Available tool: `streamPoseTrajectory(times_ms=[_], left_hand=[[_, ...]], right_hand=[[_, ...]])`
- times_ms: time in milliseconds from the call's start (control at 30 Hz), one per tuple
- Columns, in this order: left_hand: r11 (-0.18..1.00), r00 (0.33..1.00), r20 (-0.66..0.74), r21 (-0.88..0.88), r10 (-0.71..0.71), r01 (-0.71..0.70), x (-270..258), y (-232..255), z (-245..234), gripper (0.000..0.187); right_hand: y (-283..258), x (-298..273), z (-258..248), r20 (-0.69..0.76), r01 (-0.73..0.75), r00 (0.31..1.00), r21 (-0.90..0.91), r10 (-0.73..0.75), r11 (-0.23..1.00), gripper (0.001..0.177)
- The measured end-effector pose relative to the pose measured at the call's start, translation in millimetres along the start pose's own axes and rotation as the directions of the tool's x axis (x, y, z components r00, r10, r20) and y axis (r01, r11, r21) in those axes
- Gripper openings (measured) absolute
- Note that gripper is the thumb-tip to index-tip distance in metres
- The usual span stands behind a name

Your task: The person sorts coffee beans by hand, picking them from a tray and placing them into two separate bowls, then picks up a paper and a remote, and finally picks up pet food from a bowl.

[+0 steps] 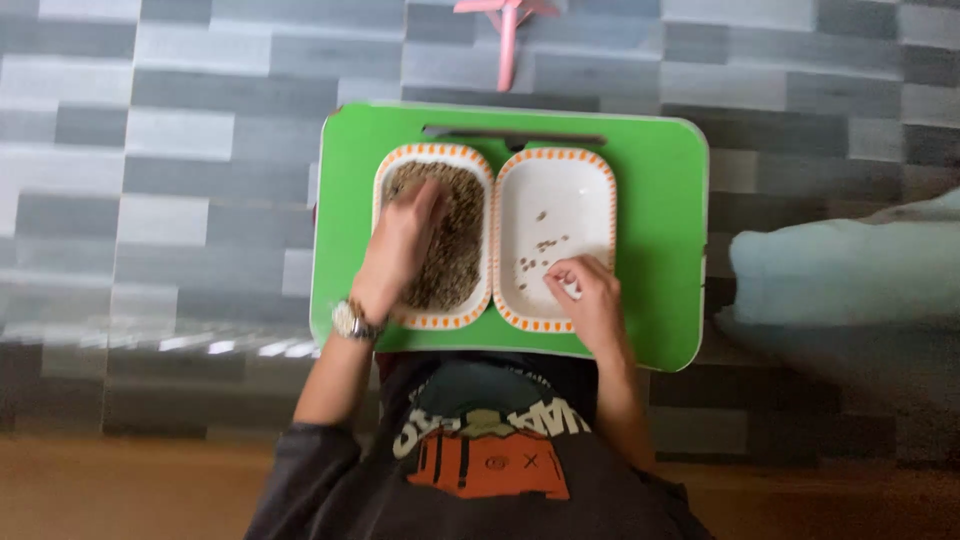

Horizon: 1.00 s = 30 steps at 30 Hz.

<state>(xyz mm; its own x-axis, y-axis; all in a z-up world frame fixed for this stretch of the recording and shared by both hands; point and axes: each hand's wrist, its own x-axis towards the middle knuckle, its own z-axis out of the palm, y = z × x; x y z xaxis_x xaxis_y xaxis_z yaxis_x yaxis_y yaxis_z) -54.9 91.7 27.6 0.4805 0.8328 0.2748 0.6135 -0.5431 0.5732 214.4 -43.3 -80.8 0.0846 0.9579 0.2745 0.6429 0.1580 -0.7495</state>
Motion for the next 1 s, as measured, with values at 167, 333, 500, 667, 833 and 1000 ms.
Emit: streamPoseTrajectory(times_ms=[167,333,500,667,833,1000], left_hand=[[0.997,1.0,-0.023,0.079,-0.016,0.018,16,-30,5,0.008],[0.989,0.994,-0.111,0.151,0.016,0.001,30,-36,2,0.025],[0.978,0.997,-0.077,0.207,0.004,0.013,28,-51,12,0.03],[0.953,0.997,-0.072,0.302,0.017,0.006,29,-61,21,0.026],[0.925,0.999,-0.003,0.378,0.05,-0.045,31,-66,35,0.011],[0.886,0.987,0.149,0.45,0.052,-0.115,37,-71,43,0.018]], right_hand=[[2,-4,-1,0.036,0.0,0.999,-0.032,0.001,0.999,0.017],[-40,9,-15,0.052,0.002,0.999,-0.176,0.008,0.984,0.014],[-56,13,-20,0.042,-0.028,0.999,-0.147,0.035,0.989,0.013],[-55,12,-19,0.046,-0.031,0.998,-0.147,0.038,0.989,0.013],[-57,14,-20,0.045,-0.027,0.998,-0.132,0.033,0.991,0.012],[-23,4,-10,-0.005,-0.002,1.0,-0.043,0.002,0.999,0.008]])
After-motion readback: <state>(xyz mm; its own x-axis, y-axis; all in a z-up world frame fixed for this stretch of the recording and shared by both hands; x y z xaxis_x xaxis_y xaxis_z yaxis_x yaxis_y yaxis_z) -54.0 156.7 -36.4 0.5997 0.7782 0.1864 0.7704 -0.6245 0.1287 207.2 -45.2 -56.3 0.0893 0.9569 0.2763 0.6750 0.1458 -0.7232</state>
